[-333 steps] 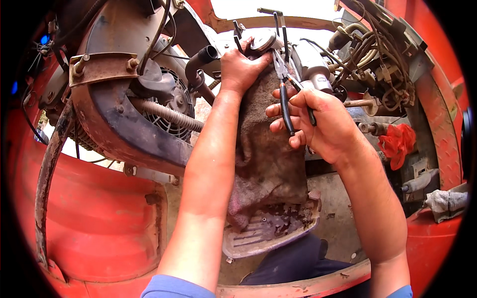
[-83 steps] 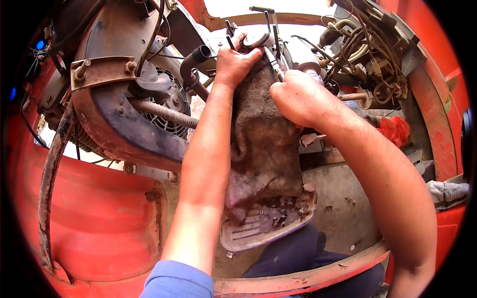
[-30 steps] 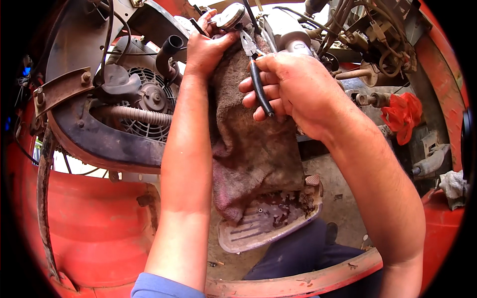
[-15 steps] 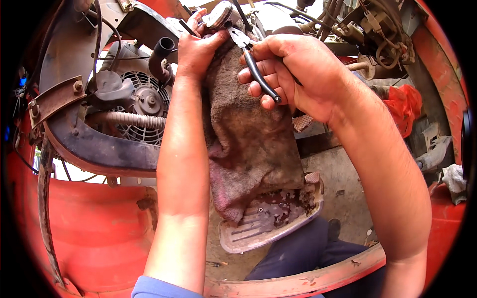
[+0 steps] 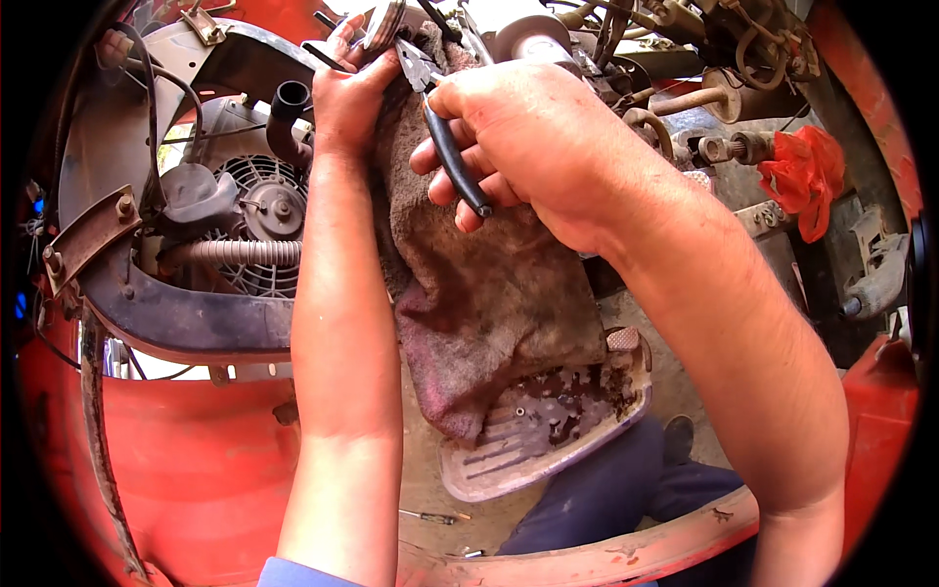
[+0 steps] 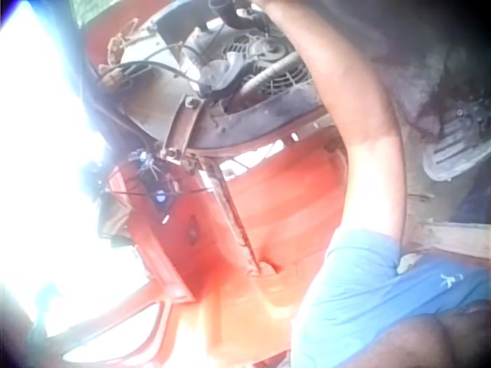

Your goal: The person assembles a motorcycle engine component, first by hand and then using pliers to install a small circular metal ring on a piston.

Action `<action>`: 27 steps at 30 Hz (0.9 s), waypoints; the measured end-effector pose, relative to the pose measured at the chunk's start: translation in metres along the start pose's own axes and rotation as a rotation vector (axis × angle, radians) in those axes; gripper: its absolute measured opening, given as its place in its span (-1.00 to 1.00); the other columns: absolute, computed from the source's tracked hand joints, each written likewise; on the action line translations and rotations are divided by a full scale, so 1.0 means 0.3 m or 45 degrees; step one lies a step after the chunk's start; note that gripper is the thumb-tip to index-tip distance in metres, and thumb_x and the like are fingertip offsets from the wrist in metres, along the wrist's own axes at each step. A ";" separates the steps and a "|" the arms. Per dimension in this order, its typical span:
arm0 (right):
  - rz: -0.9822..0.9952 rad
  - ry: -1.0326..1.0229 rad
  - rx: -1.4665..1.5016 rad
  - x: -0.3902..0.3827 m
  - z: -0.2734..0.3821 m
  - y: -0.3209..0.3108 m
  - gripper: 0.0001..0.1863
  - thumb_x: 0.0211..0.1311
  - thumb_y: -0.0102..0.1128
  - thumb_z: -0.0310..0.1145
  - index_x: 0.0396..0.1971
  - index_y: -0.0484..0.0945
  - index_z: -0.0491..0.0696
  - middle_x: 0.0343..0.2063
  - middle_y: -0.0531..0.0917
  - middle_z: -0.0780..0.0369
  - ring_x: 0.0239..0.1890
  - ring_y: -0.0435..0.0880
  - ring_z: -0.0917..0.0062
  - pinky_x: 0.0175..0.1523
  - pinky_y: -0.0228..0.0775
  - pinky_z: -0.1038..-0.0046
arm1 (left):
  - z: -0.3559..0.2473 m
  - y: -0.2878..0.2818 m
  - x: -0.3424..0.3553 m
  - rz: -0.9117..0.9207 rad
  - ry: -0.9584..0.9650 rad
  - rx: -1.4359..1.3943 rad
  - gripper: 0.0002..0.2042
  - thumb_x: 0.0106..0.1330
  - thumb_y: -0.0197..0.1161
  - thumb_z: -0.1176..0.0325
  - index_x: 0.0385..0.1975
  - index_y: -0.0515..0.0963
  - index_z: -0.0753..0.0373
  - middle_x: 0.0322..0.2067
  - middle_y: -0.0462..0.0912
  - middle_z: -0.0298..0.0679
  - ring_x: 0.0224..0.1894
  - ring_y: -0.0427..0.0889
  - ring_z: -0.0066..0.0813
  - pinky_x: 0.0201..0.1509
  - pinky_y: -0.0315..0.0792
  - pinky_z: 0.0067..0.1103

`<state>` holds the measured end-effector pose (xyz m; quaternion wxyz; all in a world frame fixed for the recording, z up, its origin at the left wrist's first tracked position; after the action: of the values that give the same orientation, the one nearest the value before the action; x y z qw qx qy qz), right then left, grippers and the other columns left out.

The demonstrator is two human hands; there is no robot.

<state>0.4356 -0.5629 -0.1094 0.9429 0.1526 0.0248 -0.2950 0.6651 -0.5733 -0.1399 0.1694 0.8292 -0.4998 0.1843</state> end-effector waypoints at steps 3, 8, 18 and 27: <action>0.009 0.005 0.004 0.010 -0.005 -0.002 -0.67 0.41 0.11 -0.26 -0.19 0.57 -0.29 -0.30 0.69 0.05 -0.41 0.69 0.41 -0.42 0.56 0.40 | 0.006 0.003 -0.001 -0.018 0.016 -0.022 -0.50 0.38 0.11 0.67 0.34 0.30 0.43 0.09 0.66 -0.07 0.04 0.70 -0.35 0.09 0.63 -0.48; 0.016 0.017 -0.048 0.004 -0.003 -0.006 -0.66 0.42 0.10 -0.24 -0.17 0.57 -0.28 -0.29 0.69 0.05 -0.40 0.69 0.41 -0.40 0.56 0.41 | 0.013 -0.001 0.018 0.114 0.011 -0.001 -0.50 0.38 0.11 0.67 0.34 0.31 0.42 0.08 0.66 -0.05 0.04 0.71 -0.32 0.11 0.63 -0.47; 0.000 0.021 -0.042 -0.003 0.003 -0.003 -0.66 0.46 0.02 -0.24 -0.18 0.57 -0.25 -0.27 0.69 0.09 -0.38 0.69 0.45 -0.38 0.57 0.42 | 0.035 -0.032 0.023 -0.021 0.036 0.001 -0.30 0.26 0.40 0.60 0.40 0.23 0.44 0.09 0.70 -0.08 0.05 0.70 -0.40 0.19 0.59 -0.51; 0.020 0.007 -0.009 0.012 -0.001 -0.010 -0.67 0.49 0.02 -0.24 -0.16 0.57 -0.25 -0.29 0.69 0.12 -0.38 0.69 0.47 -0.37 0.58 0.46 | 0.043 -0.033 0.023 0.021 0.032 -0.078 -0.28 0.24 0.40 0.62 0.40 0.22 0.45 0.06 0.70 -0.09 0.04 0.71 -0.39 0.17 0.61 -0.49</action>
<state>0.4367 -0.5670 -0.1111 0.9456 0.1503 0.0270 -0.2872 0.6787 -0.5802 -0.1487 0.1994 0.8171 -0.5098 0.1806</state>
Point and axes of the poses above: each hand's wrist, its own x-axis towards the middle knuckle, its own y-axis out of the palm, z = x × y, the point moved 5 cm from there along x, towards the middle knuckle
